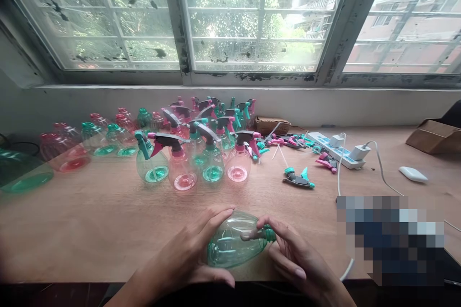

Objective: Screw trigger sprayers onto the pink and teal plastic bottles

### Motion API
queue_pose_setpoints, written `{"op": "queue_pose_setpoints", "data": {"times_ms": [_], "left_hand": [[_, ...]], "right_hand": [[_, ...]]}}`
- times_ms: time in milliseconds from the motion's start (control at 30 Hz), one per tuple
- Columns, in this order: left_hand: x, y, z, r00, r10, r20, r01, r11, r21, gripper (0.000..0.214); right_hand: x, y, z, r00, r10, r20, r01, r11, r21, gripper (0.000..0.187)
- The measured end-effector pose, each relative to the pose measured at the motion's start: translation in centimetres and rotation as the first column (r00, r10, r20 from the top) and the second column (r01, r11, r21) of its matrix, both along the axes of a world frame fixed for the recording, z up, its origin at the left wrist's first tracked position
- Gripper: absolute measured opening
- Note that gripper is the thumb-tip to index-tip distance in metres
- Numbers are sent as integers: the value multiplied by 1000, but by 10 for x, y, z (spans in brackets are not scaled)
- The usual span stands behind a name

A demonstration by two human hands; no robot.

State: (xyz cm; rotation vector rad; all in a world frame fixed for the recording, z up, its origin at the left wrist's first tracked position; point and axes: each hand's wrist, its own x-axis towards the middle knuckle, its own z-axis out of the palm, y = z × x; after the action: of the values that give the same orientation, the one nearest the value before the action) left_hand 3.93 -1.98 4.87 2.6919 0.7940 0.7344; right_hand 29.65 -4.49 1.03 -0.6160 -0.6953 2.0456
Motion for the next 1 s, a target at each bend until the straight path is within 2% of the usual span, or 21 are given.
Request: {"op": "queue_pose_setpoints", "data": {"times_ms": [133,267,467,700,1000], "left_hand": [[6,-3,-7,999,34,14,-34,999,-7,95],[9,-4,-8,998,60,29,-59,997,-43,87],[9,-2,-5,996,70,56,-65,993,-97,79],[12,-5,-11,992,79,96,-67,991,-119,79],[13,-6,-17,988,62,141,-44,991,-127,67]], "right_hand": [[-2,2,-4,999,-53,-3,53,999,-1,20],[-5,2,-6,991,-124,47,123,992,31,21],[-7,2,-1,989,-134,67,129,989,66,20],[-9,2,-3,987,-139,74,134,989,68,20],[-9,1,-6,981,-173,88,165,982,92,22]]}}
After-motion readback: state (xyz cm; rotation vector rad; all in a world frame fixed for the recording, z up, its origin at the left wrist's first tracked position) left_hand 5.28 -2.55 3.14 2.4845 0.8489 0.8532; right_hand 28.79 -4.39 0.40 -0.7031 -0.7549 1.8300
